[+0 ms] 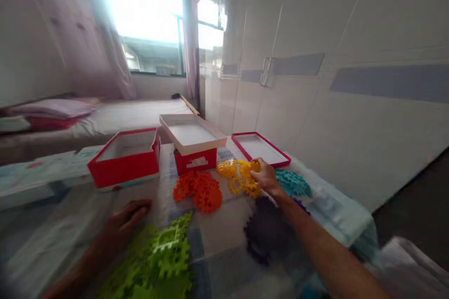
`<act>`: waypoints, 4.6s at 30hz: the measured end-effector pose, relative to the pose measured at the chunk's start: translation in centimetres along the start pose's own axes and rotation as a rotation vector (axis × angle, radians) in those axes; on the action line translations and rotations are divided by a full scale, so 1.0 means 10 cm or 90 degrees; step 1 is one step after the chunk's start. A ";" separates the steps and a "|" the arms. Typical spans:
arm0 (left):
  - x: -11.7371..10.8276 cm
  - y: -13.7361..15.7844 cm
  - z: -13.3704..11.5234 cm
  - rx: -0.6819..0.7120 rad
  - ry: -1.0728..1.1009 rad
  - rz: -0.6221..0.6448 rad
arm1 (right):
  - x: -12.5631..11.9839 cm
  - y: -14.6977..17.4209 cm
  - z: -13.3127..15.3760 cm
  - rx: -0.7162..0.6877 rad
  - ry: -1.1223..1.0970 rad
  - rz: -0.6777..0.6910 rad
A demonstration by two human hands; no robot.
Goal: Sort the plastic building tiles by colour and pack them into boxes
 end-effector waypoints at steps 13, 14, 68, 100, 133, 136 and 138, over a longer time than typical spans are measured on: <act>-0.03 0.02 0.07 0.011 -0.018 -0.006 | -0.46 -0.85 -0.28 0.061 0.125 -0.134; -0.03 0.02 0.07 0.011 -0.017 -0.006 | -0.44 -0.79 -0.22 0.047 0.145 -0.127; 0.00 0.03 0.07 0.018 -0.020 0.003 | 0.25 -0.83 0.38 -0.180 0.232 0.112; -0.01 0.03 0.02 0.026 -0.027 -0.007 | 0.49 -0.20 0.40 -0.210 0.309 0.282; 0.03 0.02 0.09 0.024 -0.018 0.016 | -0.07 -0.92 0.27 -0.204 0.513 0.068; 0.03 0.02 0.09 0.016 -0.023 0.014 | 0.05 -0.94 0.27 -0.198 0.571 0.106; 0.03 0.03 0.07 0.017 -0.023 0.015 | 0.27 -0.85 0.36 -0.235 0.573 0.143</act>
Point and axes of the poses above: each hand's wrist, its own y-axis away from the middle knuckle, its own x-axis out of the palm, z = x × y, the point moved 9 cm from there along -y, towards the middle knuckle, and after that the axes turned 8 degrees about -x, right-handed, at the moved point
